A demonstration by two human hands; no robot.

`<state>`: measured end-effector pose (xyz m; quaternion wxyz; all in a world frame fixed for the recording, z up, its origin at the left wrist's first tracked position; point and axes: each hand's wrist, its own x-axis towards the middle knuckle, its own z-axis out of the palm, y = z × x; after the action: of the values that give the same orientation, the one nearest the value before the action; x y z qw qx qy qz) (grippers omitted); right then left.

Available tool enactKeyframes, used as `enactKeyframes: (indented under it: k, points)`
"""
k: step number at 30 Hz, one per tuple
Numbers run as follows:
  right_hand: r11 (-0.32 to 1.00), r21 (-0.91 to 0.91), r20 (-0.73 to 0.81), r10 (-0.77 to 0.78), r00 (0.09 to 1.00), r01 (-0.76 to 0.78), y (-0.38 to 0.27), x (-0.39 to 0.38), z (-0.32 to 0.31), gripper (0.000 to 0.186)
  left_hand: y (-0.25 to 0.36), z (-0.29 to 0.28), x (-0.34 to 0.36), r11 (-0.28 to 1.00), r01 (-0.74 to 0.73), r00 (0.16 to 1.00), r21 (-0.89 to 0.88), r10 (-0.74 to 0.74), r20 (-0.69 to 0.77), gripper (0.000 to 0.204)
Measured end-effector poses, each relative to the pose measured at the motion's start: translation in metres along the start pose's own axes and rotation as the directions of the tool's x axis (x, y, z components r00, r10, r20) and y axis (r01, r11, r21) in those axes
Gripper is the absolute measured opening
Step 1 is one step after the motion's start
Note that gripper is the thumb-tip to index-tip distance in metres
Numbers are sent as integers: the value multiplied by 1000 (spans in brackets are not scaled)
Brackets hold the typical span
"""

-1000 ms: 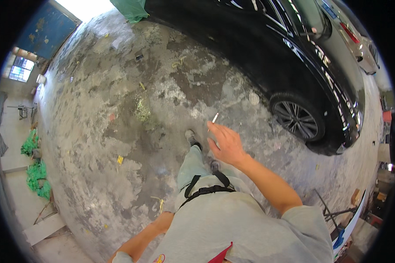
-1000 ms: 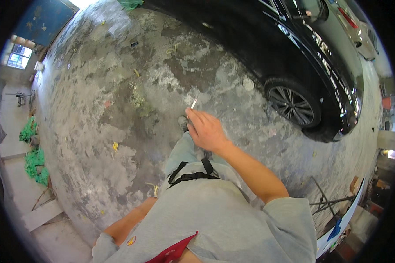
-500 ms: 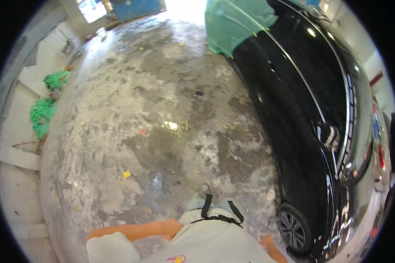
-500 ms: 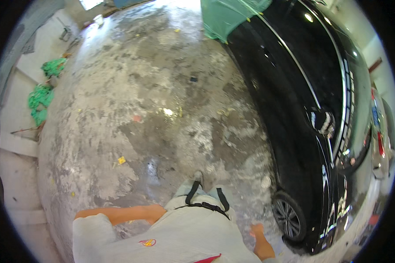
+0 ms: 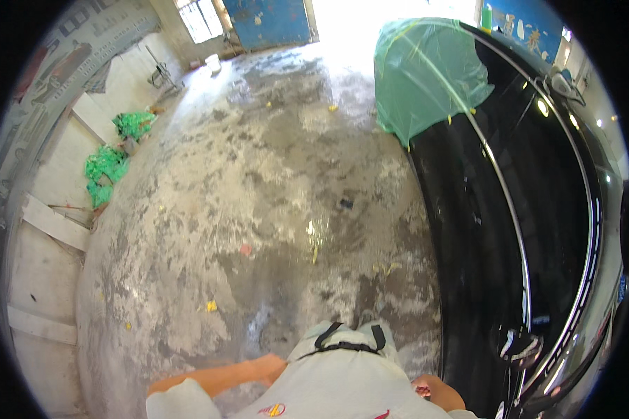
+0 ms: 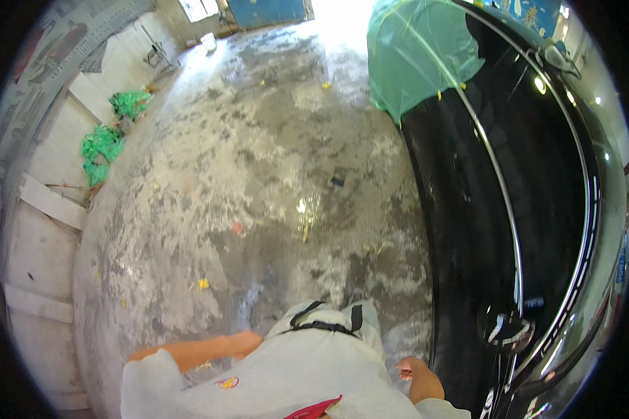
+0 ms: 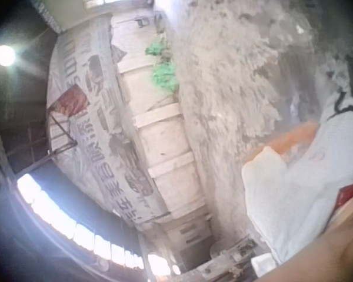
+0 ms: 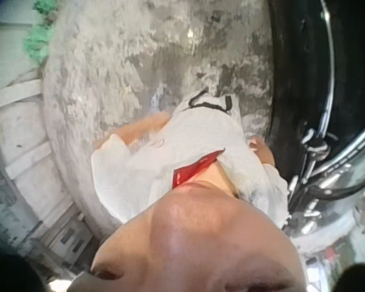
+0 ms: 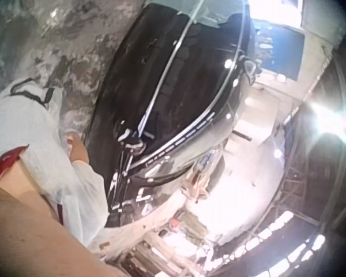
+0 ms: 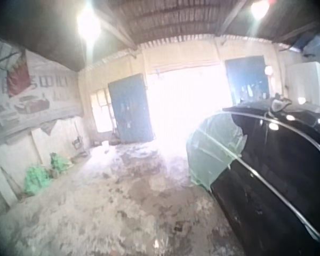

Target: The person removes a respirator, retrieves a spray gun, and connects an air hose. They then walk to a black car with a masked rear section and spray paint the exposed bumper area while wiping the surface with a cloth.

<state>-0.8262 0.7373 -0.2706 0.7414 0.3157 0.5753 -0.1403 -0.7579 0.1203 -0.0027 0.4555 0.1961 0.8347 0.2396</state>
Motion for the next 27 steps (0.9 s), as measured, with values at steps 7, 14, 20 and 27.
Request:
enactKeyframes:
  k: [7,14,20,27]
  points:
    - [856,-287,-472,-517,714,430,-197,-113,-100,37,1,-71,41,995,72,995,-68,-76,-63,34]
    - [587,-78,-704,-605,372,806,-353,-169,-156,22,-72,-205,119,998,-25,999,-61,22,-46,30]
    - [828,31,-879,-244,410,560,-410,-201,-189,19,-160,-373,163,994,-103,991,40,98,95,34]
    - [601,-187,-952,-305,7,777,-564,-302,-240,17,-236,-483,165,991,-131,991,1,131,3,35]
